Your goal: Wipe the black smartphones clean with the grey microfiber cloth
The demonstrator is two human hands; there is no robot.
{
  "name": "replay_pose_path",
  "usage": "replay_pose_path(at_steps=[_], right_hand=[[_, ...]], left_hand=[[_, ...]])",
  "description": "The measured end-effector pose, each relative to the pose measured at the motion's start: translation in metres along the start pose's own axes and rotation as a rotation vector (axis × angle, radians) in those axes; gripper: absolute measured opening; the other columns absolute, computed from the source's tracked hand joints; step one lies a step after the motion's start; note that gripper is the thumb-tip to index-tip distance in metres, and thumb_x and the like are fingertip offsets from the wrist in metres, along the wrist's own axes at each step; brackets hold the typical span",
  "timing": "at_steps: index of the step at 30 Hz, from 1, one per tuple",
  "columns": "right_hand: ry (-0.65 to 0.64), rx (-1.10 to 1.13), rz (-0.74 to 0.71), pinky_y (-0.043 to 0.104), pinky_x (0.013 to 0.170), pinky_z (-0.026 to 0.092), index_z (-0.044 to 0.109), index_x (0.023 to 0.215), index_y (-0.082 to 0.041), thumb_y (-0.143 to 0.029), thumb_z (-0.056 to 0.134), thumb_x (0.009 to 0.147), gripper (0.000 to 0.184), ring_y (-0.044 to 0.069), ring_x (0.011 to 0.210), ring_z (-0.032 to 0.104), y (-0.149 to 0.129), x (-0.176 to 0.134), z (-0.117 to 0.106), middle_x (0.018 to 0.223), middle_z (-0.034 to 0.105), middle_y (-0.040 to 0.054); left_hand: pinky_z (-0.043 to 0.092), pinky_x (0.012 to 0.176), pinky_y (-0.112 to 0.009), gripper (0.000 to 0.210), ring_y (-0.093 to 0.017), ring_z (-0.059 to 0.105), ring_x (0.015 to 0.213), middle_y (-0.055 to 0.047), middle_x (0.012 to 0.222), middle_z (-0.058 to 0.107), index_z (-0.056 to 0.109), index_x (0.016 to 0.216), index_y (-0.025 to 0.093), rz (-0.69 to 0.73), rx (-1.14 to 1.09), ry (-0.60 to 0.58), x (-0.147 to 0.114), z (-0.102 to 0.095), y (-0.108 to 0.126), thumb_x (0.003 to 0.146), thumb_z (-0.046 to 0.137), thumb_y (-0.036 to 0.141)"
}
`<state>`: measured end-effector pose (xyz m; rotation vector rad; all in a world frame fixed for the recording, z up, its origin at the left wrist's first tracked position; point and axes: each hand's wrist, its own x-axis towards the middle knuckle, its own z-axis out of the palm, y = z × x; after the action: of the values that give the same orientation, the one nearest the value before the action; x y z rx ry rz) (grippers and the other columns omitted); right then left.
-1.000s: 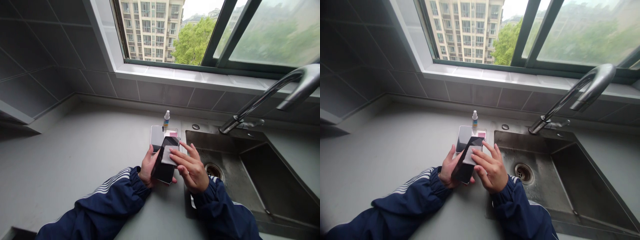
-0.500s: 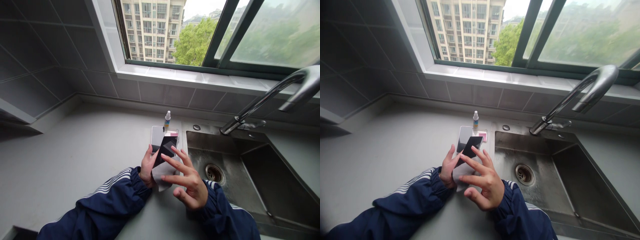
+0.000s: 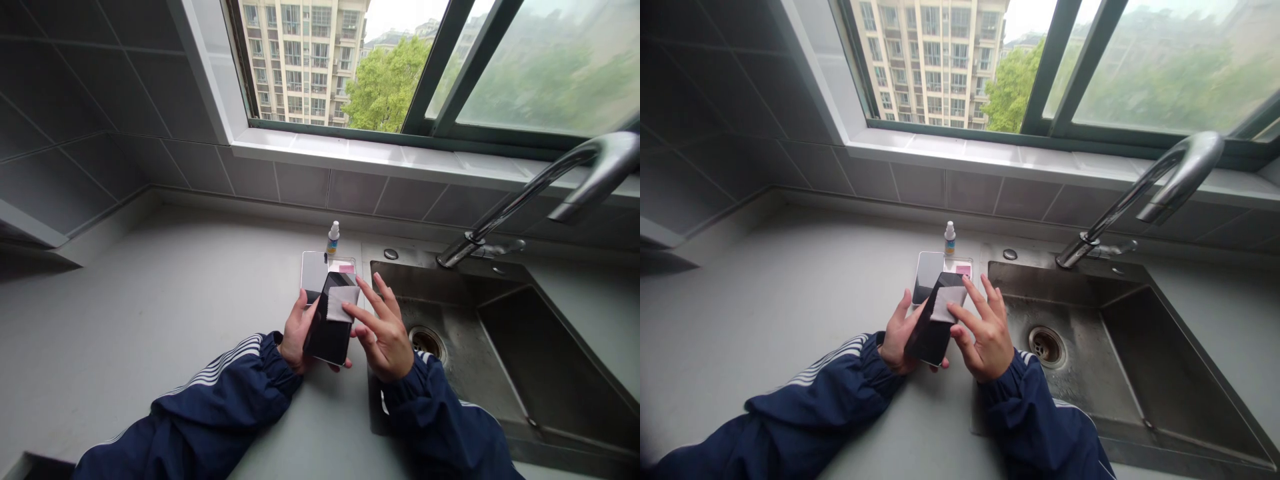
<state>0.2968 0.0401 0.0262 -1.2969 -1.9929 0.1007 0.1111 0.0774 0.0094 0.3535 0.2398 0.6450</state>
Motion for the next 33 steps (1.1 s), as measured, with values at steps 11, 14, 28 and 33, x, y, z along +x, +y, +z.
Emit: replay_pose_path(at_steps=[11,14,28,33], right_hand=[[-0.205,0.214,-0.315,0.063,0.115,0.017,0.074,0.106,-0.022,-0.056,0.042,0.093,0.048,0.039,0.146,0.021,-0.027,0.0,-0.005,0.155,0.036,0.0061],[-0.188,0.139,-0.236,0.062,0.116,0.016,0.073,0.108,-0.025,-0.058,0.035,0.096,0.051,0.038,0.147,0.019,-0.023,0.0,-0.004,0.156,0.034,0.0036],[-0.085,0.083,-0.043,0.066,0.114,0.013,0.07,0.118,-0.025,-0.056,0.032,0.098,0.053,0.04,0.148,0.005,-0.01,0.0,-0.001,0.161,0.02,0.0035],[-0.226,0.237,-0.213,0.063,0.116,0.009,0.074,0.108,-0.024,-0.06,0.036,0.094,0.054,0.04,0.148,0.009,-0.028,-0.001,-0.002,0.16,0.023,0.0039]], left_hand=[[0.053,0.084,-0.044,0.076,-0.032,0.065,0.104,-0.019,0.13,0.059,0.034,0.149,0.019,0.078,-0.146,0.1,0.003,0.009,-0.001,0.09,0.037,0.067],[0.055,0.079,-0.045,0.076,-0.033,0.068,0.098,-0.02,0.129,0.059,0.033,0.15,0.02,0.095,-0.116,0.103,0.003,0.005,-0.001,0.09,0.037,0.067],[0.057,0.053,-0.047,0.077,-0.035,0.07,0.081,-0.023,0.127,0.059,0.029,0.151,0.024,0.015,-0.028,0.042,0.001,0.002,-0.004,0.089,0.028,0.071],[0.056,0.079,-0.047,0.079,-0.034,0.067,0.1,-0.021,0.131,0.058,0.033,0.149,0.021,0.14,-0.118,0.176,0.0,0.008,-0.002,0.088,0.036,0.07]])
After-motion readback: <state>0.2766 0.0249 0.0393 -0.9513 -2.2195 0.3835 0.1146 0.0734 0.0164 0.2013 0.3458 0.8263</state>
